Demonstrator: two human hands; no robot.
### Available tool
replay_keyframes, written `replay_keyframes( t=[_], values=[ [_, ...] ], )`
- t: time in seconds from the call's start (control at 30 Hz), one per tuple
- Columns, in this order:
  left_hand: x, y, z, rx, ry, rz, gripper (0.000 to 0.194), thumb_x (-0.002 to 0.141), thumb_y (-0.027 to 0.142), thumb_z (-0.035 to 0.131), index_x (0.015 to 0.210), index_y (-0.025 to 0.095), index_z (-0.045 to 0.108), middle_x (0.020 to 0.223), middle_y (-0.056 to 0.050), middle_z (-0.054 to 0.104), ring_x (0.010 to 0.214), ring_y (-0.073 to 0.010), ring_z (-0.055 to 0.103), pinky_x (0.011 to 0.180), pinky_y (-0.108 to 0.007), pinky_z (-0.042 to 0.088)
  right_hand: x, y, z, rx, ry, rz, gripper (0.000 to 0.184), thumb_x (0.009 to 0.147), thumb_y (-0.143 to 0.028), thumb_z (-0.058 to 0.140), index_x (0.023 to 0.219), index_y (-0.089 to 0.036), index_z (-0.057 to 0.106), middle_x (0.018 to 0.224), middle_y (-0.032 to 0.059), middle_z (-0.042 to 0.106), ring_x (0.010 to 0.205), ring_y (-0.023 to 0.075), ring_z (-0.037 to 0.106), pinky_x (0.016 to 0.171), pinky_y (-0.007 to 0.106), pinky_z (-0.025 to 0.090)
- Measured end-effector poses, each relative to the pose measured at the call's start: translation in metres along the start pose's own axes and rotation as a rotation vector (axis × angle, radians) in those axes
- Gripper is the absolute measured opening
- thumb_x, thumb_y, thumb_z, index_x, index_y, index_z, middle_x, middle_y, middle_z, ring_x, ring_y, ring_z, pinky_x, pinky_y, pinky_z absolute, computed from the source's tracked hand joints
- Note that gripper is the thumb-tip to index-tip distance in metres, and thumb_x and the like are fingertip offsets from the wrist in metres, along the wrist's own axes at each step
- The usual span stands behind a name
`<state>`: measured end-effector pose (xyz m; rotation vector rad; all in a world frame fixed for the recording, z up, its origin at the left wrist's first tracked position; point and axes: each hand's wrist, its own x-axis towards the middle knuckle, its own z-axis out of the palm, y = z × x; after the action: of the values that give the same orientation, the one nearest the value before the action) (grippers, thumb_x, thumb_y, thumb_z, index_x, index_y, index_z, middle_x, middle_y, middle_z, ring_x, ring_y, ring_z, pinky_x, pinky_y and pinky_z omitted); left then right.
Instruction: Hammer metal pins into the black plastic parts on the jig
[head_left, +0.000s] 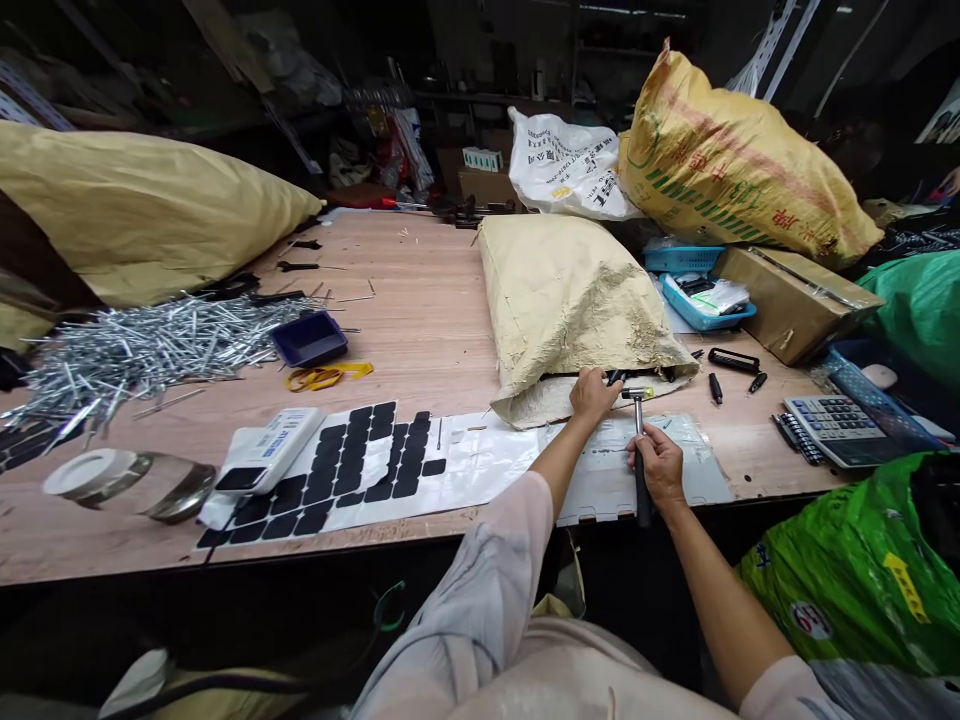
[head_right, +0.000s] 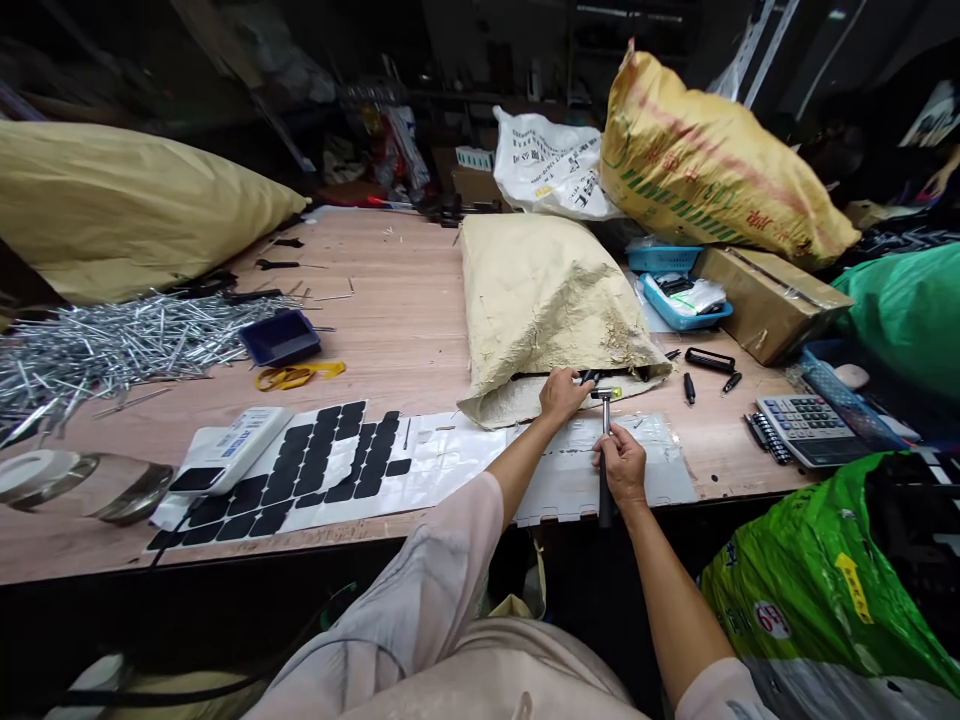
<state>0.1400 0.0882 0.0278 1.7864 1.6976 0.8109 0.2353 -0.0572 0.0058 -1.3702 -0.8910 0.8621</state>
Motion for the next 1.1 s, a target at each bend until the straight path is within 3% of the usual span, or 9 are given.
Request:
replay_keyframes(
  t=[0.1, 0.2, 0.4, 0.5, 0.63, 0.93, 1.1],
  values=[
    [0.014, 0.002, 0.009, 0.056, -0.031, -0.034, 0.02, 0.079, 0.04, 0.074, 0.089, 0.023, 0.073, 0.106, -0.007, 0.067, 0.09, -0.0225, 0.062, 0.075, -0.032, 0.047, 0.0, 0.0, 0.0, -0.012, -0.015, 0.002, 0.039, 0.08, -0.04, 0.064, 0.108, -0.013, 0.066, 0.066, -0.0023, 0.062, 0.046, 0.011, 0.053, 0.047, 0.025, 0.046],
    [0.005, -0.005, -0.005, 0.079, -0.056, 0.023, 0.014, 0.08, 0.037, 0.072, 0.084, 0.023, 0.072, 0.103, -0.005, 0.067, 0.089, -0.0212, 0.062, 0.074, -0.03, 0.046, 0.001, -0.001, 0.0, -0.024, -0.009, 0.005, 0.039, 0.08, -0.042, 0.063, 0.107, -0.014, 0.066, 0.066, -0.0022, 0.062, 0.046, 0.0115, 0.054, 0.047, 0.025, 0.046],
    [-0.067, -0.056, -0.064, 0.173, -0.195, 0.245, 0.012, 0.077, 0.033, 0.076, 0.082, 0.023, 0.072, 0.088, -0.003, 0.066, 0.089, -0.0211, 0.06, 0.075, -0.03, 0.045, 0.001, 0.001, -0.003, -0.03, -0.008, -0.001, 0.04, 0.081, -0.041, 0.061, 0.109, -0.013, 0.066, 0.066, -0.0019, 0.062, 0.047, 0.011, 0.053, 0.047, 0.025, 0.045],
    [-0.095, -0.08, -0.079, 0.147, -0.238, 0.359, 0.013, 0.079, 0.03, 0.075, 0.089, 0.023, 0.074, 0.09, -0.003, 0.065, 0.093, -0.0206, 0.059, 0.082, -0.03, 0.045, 0.003, 0.003, -0.004, -0.035, -0.049, -0.013, 0.04, 0.08, -0.039, 0.062, 0.109, -0.012, 0.067, 0.066, -0.0022, 0.062, 0.046, 0.0109, 0.053, 0.047, 0.025, 0.045],
    [-0.102, -0.093, -0.075, 0.083, -0.195, 0.39, 0.022, 0.082, 0.032, 0.073, 0.103, 0.025, 0.075, 0.095, -0.003, 0.065, 0.094, -0.0196, 0.059, 0.087, -0.032, 0.046, -0.001, -0.001, -0.003, -0.078, -0.099, -0.027, 0.042, 0.079, -0.039, 0.064, 0.11, -0.011, 0.067, 0.064, -0.0028, 0.062, 0.045, 0.0112, 0.053, 0.047, 0.026, 0.046],
    [-0.096, -0.096, -0.07, 0.01, -0.225, 0.34, 0.021, 0.08, 0.033, 0.076, 0.1, 0.028, 0.079, 0.095, -0.001, 0.066, 0.094, -0.0186, 0.06, 0.084, -0.032, 0.046, -0.053, -0.02, -0.011, -0.179, -0.213, 0.007, 0.043, 0.081, -0.041, 0.067, 0.113, -0.013, 0.07, 0.066, -0.0011, 0.064, 0.045, 0.0119, 0.055, 0.047, 0.026, 0.048],
    [-0.096, -0.097, -0.069, 0.009, -0.221, 0.342, 0.022, 0.079, 0.033, 0.077, 0.1, 0.03, 0.08, 0.095, -0.001, 0.065, 0.093, -0.0187, 0.059, 0.084, -0.032, 0.046, -0.066, -0.024, -0.013, -0.179, -0.223, -0.01, 0.043, 0.082, -0.041, 0.066, 0.115, -0.014, 0.07, 0.067, -0.0001, 0.065, 0.045, 0.0118, 0.055, 0.048, 0.026, 0.05]
  ],
)
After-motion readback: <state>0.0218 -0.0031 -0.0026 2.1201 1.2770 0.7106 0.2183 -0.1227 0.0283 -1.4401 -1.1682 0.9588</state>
